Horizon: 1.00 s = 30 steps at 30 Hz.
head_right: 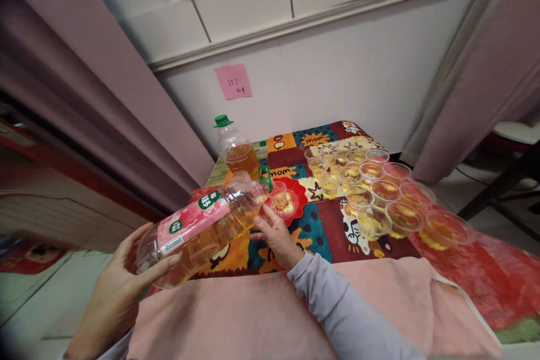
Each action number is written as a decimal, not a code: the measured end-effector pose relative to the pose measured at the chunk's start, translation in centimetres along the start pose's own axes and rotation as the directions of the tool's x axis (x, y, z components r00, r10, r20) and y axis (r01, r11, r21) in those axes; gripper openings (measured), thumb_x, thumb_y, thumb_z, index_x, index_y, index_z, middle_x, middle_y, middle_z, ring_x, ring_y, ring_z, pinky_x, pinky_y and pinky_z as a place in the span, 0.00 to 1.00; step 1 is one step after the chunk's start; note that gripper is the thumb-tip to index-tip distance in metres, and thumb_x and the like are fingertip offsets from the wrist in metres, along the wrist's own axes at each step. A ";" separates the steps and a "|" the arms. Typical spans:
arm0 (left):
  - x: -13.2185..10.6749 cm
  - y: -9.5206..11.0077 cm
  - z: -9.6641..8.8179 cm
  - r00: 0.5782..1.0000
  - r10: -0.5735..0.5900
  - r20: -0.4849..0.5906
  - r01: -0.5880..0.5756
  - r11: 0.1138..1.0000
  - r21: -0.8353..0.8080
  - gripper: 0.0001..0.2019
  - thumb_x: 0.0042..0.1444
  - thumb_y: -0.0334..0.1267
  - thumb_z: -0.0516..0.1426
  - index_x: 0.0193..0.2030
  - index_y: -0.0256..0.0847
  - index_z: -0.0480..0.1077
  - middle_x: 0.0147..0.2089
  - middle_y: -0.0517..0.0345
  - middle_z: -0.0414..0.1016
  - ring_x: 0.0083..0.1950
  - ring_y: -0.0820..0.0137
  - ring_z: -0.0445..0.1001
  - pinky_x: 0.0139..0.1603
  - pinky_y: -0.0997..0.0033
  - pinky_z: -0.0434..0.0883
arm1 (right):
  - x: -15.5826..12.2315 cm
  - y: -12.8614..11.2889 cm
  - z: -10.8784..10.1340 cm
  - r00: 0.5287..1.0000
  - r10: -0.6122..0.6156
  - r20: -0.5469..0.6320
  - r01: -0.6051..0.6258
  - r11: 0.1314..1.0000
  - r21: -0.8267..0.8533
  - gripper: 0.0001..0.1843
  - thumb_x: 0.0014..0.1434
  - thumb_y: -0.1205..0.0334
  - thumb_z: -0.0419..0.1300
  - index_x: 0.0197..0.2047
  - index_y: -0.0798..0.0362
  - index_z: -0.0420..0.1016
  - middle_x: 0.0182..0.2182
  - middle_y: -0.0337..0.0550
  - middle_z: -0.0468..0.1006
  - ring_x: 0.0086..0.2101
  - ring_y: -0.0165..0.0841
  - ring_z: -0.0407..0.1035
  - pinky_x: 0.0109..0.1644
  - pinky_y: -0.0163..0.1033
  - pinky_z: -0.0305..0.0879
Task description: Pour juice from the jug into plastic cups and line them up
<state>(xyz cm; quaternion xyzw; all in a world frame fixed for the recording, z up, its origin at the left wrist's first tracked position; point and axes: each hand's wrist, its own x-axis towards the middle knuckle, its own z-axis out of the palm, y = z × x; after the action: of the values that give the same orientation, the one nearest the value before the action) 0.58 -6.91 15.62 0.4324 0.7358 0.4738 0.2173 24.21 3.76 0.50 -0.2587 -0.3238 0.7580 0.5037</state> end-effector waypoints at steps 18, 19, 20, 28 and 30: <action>-0.1 -0.3 -0.1 1.000 -0.023 -0.002 0.023 1.000 -0.009 0.51 0.40 0.58 0.79 0.70 0.48 0.68 0.74 0.41 0.76 0.76 0.38 0.72 0.79 0.35 0.67 | 0.0 0.1 0.0 1.000 -0.010 0.028 0.011 1.000 -0.020 0.41 0.62 0.44 0.76 0.75 0.42 0.74 0.68 0.45 0.80 0.56 0.39 0.79 0.47 0.39 0.84; -0.1 -0.2 0.0 1.000 -0.025 -0.004 0.025 1.000 -0.007 0.51 0.40 0.58 0.79 0.70 0.48 0.69 0.74 0.41 0.76 0.76 0.38 0.72 0.78 0.35 0.68 | 0.0 0.1 0.0 0.999 -0.013 0.030 0.013 1.000 -0.023 0.40 0.62 0.44 0.76 0.74 0.42 0.75 0.67 0.45 0.80 0.56 0.40 0.79 0.47 0.39 0.84; -0.2 -0.2 0.0 1.000 -0.027 -0.008 0.027 1.000 -0.004 0.52 0.39 0.58 0.79 0.70 0.47 0.69 0.73 0.41 0.76 0.76 0.38 0.72 0.78 0.35 0.68 | 0.0 0.1 0.0 0.999 -0.014 0.030 0.015 1.000 -0.025 0.40 0.63 0.44 0.76 0.74 0.42 0.75 0.67 0.45 0.81 0.56 0.40 0.79 0.47 0.39 0.84; -0.3 0.2 0.1 1.000 -0.027 -0.008 0.027 1.000 -0.012 0.51 0.38 0.58 0.79 0.69 0.48 0.69 0.73 0.40 0.76 0.76 0.36 0.71 0.78 0.33 0.68 | -0.1 -0.1 0.1 1.000 -0.013 0.023 0.013 0.999 -0.032 0.42 0.62 0.43 0.76 0.75 0.42 0.74 0.67 0.45 0.80 0.57 0.41 0.79 0.48 0.40 0.84; -0.2 0.1 0.0 0.999 -0.032 -0.004 0.032 0.999 -0.009 0.51 0.39 0.59 0.78 0.69 0.48 0.69 0.74 0.40 0.76 0.76 0.36 0.71 0.79 0.32 0.66 | -0.1 0.0 0.0 1.000 -0.010 0.017 0.010 0.999 -0.032 0.42 0.62 0.44 0.76 0.76 0.42 0.73 0.66 0.46 0.81 0.56 0.41 0.79 0.48 0.41 0.84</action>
<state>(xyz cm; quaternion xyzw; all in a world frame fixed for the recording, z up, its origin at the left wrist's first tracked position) 0.78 -7.08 15.66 0.4186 0.7408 0.4746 0.2252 24.25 3.65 0.52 -0.2586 -0.3415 0.7524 0.5004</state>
